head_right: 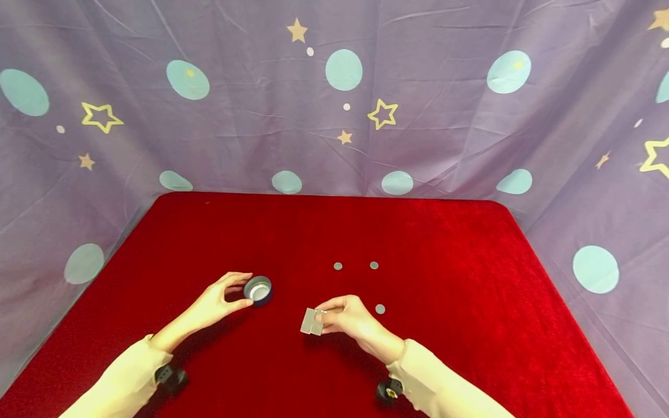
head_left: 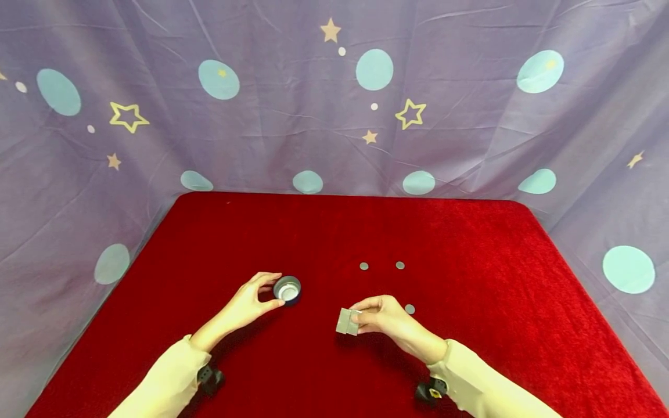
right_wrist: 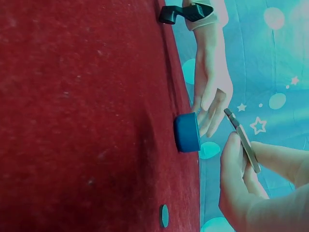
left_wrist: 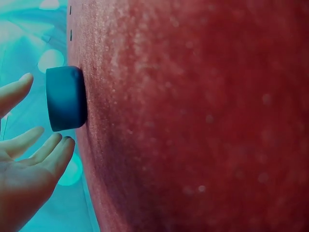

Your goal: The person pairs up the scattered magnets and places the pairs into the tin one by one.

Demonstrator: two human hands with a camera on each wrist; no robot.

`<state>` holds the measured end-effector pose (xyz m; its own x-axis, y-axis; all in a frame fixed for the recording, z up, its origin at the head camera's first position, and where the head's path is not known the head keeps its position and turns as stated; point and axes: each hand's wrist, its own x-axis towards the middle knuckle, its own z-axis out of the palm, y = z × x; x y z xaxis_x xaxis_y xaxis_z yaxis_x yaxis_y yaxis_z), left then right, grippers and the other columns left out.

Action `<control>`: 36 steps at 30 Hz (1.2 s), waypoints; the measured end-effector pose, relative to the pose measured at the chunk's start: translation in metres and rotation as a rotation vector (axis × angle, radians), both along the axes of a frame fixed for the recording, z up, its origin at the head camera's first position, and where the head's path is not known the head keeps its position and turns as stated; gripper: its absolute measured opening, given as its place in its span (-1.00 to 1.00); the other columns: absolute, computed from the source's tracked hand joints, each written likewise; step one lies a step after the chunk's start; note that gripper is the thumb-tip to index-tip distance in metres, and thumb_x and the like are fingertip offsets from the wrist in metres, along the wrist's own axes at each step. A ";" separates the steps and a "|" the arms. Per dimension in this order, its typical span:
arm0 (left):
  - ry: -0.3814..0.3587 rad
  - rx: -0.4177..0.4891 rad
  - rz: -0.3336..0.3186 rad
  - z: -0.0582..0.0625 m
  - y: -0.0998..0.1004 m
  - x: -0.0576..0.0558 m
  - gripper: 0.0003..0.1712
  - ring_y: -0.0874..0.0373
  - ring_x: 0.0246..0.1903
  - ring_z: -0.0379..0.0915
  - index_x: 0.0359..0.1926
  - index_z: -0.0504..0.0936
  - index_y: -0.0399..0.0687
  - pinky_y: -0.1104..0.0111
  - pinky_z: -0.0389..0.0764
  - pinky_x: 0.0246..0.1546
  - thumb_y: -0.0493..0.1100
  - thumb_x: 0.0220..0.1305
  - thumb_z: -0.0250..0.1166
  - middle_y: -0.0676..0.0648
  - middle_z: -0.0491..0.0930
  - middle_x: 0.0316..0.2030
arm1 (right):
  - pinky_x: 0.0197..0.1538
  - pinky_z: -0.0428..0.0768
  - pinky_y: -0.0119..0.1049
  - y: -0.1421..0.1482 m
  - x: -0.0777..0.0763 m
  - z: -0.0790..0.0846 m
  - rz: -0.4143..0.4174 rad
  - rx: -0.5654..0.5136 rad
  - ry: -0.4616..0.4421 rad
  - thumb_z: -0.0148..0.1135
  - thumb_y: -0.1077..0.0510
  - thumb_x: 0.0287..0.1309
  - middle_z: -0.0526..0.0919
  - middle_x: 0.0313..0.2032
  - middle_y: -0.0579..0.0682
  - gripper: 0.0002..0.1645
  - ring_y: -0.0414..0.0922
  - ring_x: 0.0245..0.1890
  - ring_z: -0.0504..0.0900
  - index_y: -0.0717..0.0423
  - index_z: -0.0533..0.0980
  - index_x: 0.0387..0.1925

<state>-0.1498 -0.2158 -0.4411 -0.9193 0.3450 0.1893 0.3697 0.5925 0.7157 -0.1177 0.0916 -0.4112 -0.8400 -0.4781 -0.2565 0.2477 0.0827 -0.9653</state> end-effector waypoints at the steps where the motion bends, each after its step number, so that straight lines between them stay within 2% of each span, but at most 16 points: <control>1: -0.014 0.005 -0.002 0.000 0.000 0.000 -0.35 -0.13 -0.13 0.44 0.08 0.36 -0.36 0.19 0.47 -0.12 -0.19 -0.04 0.36 -0.25 0.39 -0.04 | -0.23 0.58 -0.25 -0.002 -0.001 -0.001 -0.001 -0.004 0.000 0.17 0.28 0.03 0.61 -0.30 0.14 -0.62 -0.14 -0.38 0.58 0.52 0.44 -0.15; 6: -0.055 0.020 -0.003 -0.002 -0.001 -0.002 -0.33 -0.16 -0.10 0.43 0.10 0.34 -0.38 0.18 0.47 -0.10 -0.18 -0.03 0.35 -0.28 0.38 -0.01 | -0.22 0.57 -0.26 -0.009 -0.008 -0.002 -0.033 -0.038 -0.023 0.16 0.30 0.02 0.60 -0.35 0.09 -0.62 -0.14 -0.38 0.58 0.54 0.43 -0.15; 11: -0.079 0.037 -0.014 -0.003 0.000 -0.004 -0.32 -0.18 -0.10 0.43 0.10 0.32 -0.43 0.20 0.47 -0.10 -0.19 -0.01 0.34 -0.31 0.37 -0.01 | -0.21 0.57 -0.25 -0.017 -0.014 -0.002 -0.064 -0.088 -0.051 0.15 0.34 0.01 0.60 -0.33 0.13 -0.62 -0.12 -0.35 0.59 0.57 0.41 -0.14; 23: -0.133 0.014 0.005 -0.006 0.002 -0.005 -0.34 -0.18 -0.08 0.42 0.12 0.32 -0.37 0.20 0.48 -0.11 -0.20 0.01 0.32 -0.30 0.37 -0.01 | -0.17 0.56 -0.22 -0.037 -0.025 -0.001 -0.074 -0.121 -0.057 0.14 0.35 0.02 0.58 -0.28 0.15 -0.63 -0.13 -0.32 0.57 0.54 0.42 -0.13; 36: -0.154 0.028 0.008 -0.001 0.005 -0.007 -0.38 -0.19 -0.09 0.42 0.07 0.36 -0.40 0.20 0.49 -0.12 -0.23 -0.01 0.33 -0.32 0.40 -0.04 | -0.16 0.55 -0.21 -0.061 -0.040 -0.004 -0.137 -0.167 -0.078 0.10 0.40 0.04 0.53 -0.17 0.32 -0.64 -0.03 -0.25 0.58 0.56 0.40 -0.10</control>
